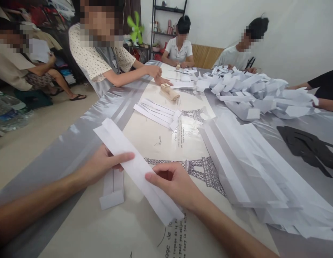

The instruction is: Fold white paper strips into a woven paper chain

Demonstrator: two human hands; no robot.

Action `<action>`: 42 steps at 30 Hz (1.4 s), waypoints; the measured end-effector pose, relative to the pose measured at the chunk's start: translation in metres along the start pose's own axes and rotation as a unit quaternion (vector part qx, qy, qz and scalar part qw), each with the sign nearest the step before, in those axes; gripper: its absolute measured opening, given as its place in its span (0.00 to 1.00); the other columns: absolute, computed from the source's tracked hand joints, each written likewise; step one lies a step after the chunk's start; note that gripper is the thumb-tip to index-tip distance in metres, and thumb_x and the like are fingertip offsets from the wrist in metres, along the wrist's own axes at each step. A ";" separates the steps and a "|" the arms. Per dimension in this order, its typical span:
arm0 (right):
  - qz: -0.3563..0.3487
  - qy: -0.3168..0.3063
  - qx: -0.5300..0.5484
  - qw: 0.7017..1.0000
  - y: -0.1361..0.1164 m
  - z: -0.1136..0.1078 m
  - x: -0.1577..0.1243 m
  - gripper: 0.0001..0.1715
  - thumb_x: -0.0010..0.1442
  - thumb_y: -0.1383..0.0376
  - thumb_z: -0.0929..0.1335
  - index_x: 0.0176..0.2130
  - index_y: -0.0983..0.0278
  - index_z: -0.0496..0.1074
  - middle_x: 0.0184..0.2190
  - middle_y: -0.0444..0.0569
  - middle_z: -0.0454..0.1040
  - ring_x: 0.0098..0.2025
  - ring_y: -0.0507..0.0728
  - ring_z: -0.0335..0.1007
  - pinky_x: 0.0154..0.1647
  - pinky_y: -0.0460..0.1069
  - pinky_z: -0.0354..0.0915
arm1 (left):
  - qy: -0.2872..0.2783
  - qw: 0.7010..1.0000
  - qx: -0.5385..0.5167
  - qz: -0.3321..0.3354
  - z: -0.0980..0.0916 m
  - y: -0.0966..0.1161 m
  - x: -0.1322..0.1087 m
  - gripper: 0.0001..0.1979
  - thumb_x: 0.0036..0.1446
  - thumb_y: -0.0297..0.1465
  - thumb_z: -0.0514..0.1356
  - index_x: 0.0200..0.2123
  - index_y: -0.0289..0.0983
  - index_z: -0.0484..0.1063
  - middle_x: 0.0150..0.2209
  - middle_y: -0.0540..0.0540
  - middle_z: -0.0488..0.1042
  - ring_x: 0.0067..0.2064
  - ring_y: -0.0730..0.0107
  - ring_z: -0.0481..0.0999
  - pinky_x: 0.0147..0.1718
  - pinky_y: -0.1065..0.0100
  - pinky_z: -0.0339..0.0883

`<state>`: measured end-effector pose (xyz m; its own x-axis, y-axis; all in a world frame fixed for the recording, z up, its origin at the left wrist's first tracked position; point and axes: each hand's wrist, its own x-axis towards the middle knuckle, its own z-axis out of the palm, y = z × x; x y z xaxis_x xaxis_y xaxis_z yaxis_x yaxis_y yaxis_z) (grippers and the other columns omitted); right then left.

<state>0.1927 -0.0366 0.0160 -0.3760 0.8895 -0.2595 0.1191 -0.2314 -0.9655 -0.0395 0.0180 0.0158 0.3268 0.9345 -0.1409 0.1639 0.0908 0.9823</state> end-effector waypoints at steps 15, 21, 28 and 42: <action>-0.018 -0.010 -0.015 1.000 -0.002 0.004 0.001 0.17 0.66 0.54 0.70 0.30 0.62 0.79 0.29 0.44 0.75 0.29 0.50 0.66 0.28 0.46 0.60 | -0.045 0.998 0.040 -0.015 0.005 0.003 -0.002 0.19 0.53 0.44 0.68 0.22 0.36 0.68 0.19 0.52 0.68 0.21 0.74 0.66 0.20 0.73 0.61; 0.001 -0.006 0.024 1.000 -0.001 0.001 0.000 0.12 0.60 0.55 0.75 0.35 0.61 0.81 0.33 0.46 0.79 0.32 0.53 0.73 0.29 0.46 0.66 | -0.035 0.999 0.023 0.024 -0.001 0.004 0.001 0.21 0.57 0.43 0.66 0.20 0.36 0.67 0.17 0.54 0.64 0.20 0.78 0.61 0.20 0.74 0.55; -0.015 -0.008 0.005 1.000 -0.002 0.005 0.000 0.12 0.62 0.56 0.73 0.30 0.60 0.80 0.30 0.44 0.77 0.29 0.52 0.68 0.28 0.46 0.62 | -0.071 0.997 0.029 0.005 0.007 0.002 -0.004 0.19 0.55 0.43 0.67 0.22 0.36 0.69 0.17 0.53 0.65 0.19 0.76 0.63 0.18 0.74 0.56; -0.024 -0.025 -0.009 0.999 -0.003 0.003 0.000 0.13 0.63 0.55 0.72 0.33 0.60 0.79 0.32 0.44 0.77 0.33 0.53 0.70 0.32 0.47 0.64 | -0.044 0.998 0.045 0.016 0.006 0.005 -0.005 0.20 0.56 0.42 0.66 0.21 0.37 0.64 0.17 0.54 0.63 0.20 0.76 0.61 0.19 0.73 0.58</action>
<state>0.1899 -0.0370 0.0189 -0.4270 0.8784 -0.2147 0.1164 -0.1820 -0.9764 -0.0344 0.0119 0.0209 0.4136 0.9021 -0.1231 0.2340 0.0254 0.9719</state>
